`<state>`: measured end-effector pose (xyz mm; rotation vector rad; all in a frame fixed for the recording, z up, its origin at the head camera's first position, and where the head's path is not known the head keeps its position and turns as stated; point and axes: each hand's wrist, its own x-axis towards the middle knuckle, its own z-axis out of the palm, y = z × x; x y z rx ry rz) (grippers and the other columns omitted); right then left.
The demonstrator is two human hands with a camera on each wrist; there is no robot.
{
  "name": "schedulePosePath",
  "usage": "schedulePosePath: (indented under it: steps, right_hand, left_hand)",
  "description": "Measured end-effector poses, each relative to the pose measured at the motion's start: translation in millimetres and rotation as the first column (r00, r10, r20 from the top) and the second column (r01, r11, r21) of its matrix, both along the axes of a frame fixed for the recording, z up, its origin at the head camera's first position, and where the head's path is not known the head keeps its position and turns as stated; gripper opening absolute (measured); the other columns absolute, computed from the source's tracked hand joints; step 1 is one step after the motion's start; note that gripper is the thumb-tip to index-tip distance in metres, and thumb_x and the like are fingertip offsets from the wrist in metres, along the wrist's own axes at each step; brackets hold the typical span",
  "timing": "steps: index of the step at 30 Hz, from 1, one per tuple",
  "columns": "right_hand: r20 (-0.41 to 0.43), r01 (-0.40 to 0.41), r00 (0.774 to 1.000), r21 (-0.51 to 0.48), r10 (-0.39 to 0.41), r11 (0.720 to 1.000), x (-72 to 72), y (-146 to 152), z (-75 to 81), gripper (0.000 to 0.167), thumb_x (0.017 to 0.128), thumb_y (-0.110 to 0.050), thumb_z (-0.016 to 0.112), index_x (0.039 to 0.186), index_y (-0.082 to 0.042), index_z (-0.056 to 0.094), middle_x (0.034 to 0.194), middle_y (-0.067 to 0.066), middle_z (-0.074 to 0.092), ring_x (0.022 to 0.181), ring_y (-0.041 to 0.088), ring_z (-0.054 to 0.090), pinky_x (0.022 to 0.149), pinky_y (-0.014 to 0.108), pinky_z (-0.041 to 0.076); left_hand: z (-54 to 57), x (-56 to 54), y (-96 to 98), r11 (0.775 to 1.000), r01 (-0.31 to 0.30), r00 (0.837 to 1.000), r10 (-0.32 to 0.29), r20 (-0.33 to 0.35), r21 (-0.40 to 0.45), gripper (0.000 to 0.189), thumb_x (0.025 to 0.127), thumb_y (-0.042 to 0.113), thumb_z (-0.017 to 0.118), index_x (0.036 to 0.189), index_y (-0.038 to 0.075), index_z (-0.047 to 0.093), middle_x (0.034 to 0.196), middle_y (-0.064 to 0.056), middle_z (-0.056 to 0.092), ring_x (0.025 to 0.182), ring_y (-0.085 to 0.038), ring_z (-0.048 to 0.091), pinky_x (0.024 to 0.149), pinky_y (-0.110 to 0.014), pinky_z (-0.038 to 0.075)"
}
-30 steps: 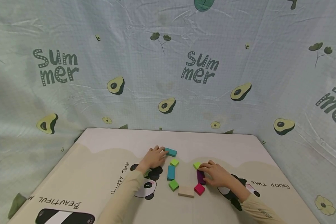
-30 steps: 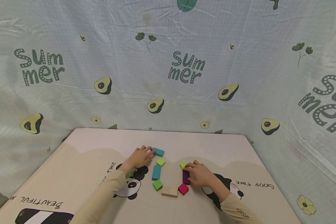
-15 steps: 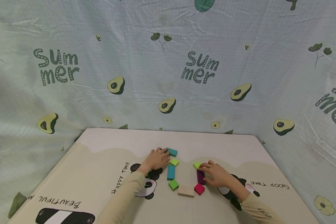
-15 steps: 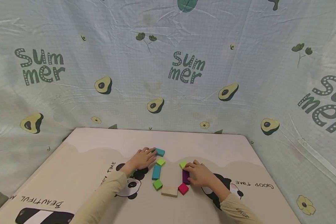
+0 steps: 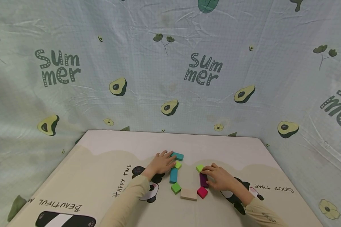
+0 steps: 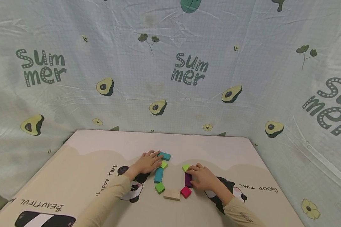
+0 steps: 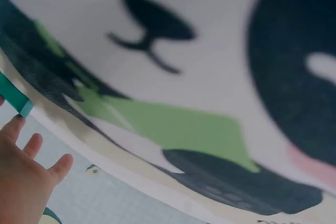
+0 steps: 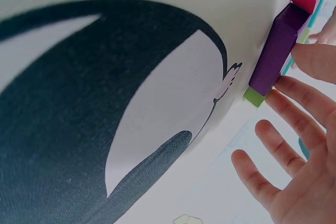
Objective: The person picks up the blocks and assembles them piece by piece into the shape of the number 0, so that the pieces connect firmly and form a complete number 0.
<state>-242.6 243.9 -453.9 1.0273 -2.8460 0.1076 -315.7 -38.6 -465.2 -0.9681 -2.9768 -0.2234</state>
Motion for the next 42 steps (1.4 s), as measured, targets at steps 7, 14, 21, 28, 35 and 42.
schedulePosePath:
  steps: [7,14,21,28,35,42]
  right_hand:
    - [0.007,0.007,1.0,-0.003,-0.007,1.0,0.5,0.0,-0.1,0.036,0.08,-0.022,0.063,0.114,-0.011,0.06,0.115,0.002,0.056,0.095,0.016,0.047,0.073,0.033,0.046]
    - [0.013,0.006,1.0,-0.002,-0.006,1.0,-0.9,0.5,-2.8,0.036,0.079,-0.022,0.062,0.114,-0.012,0.06,0.115,0.001,0.056,0.095,0.015,0.046,0.073,0.033,0.046]
    - [0.011,0.007,1.0,-0.004,-0.007,1.0,-0.5,1.0,-2.8,0.036,0.079,-0.023,0.063,0.114,-0.011,0.06,0.114,0.001,0.056,0.095,0.016,0.046,0.072,0.033,0.046]
    - [0.009,0.004,1.0,-0.001,-0.004,1.0,0.0,1.3,-2.5,0.036,0.08,-0.023,0.062,0.114,-0.011,0.059,0.115,0.001,0.056,0.095,0.016,0.046,0.072,0.033,0.046]
    - [0.022,0.007,1.0,-0.001,-0.007,1.0,-0.1,1.8,-2.8,0.036,0.081,-0.023,0.062,0.115,-0.012,0.059,0.116,0.0,0.056,0.093,0.015,0.045,0.07,0.032,0.045]
    - [-0.002,-0.012,1.0,-0.001,0.012,1.0,-0.2,1.8,-1.4,0.036,0.08,-0.024,0.062,0.114,-0.011,0.059,0.115,0.001,0.056,0.092,0.015,0.045,0.069,0.03,0.045]
  left_hand:
    - [2.2,3.6,9.7,1.0,0.013,1.0,-0.014,-0.024,-0.024,0.046,0.094,0.042,0.032,0.134,0.02,0.043,0.141,-0.005,0.038,0.127,-0.03,0.034,0.098,-0.053,0.03]
    - [5.5,9.3,22.8,0.995,0.043,0.998,-0.046,-0.031,-0.091,0.048,0.094,0.046,0.031,0.135,0.024,0.039,0.141,-0.002,0.037,0.129,-0.028,0.032,0.1,-0.052,0.029]
    - [8.4,12.8,29.1,0.987,0.063,0.996,-0.072,-0.055,-0.149,0.046,0.093,0.047,0.03,0.135,0.028,0.039,0.14,0.001,0.039,0.127,-0.024,0.033,0.099,-0.048,0.03]
    - [7.4,13.6,29.6,0.982,0.079,0.994,-0.09,-0.062,-0.17,0.047,0.093,0.047,0.032,0.136,0.029,0.037,0.14,0.001,0.038,0.127,-0.025,0.034,0.099,-0.048,0.031]
    - [4.7,14.9,31.7,0.98,0.105,0.991,-0.117,-0.059,-0.167,0.047,0.092,0.048,0.033,0.136,0.03,0.036,0.141,0.003,0.036,0.128,-0.024,0.033,0.1,-0.049,0.03]
    - [6.1,17.4,34.1,0.975,0.119,0.987,-0.136,-0.084,-0.186,0.047,0.092,0.048,0.033,0.136,0.031,0.036,0.141,0.004,0.037,0.127,-0.023,0.034,0.098,-0.048,0.032]
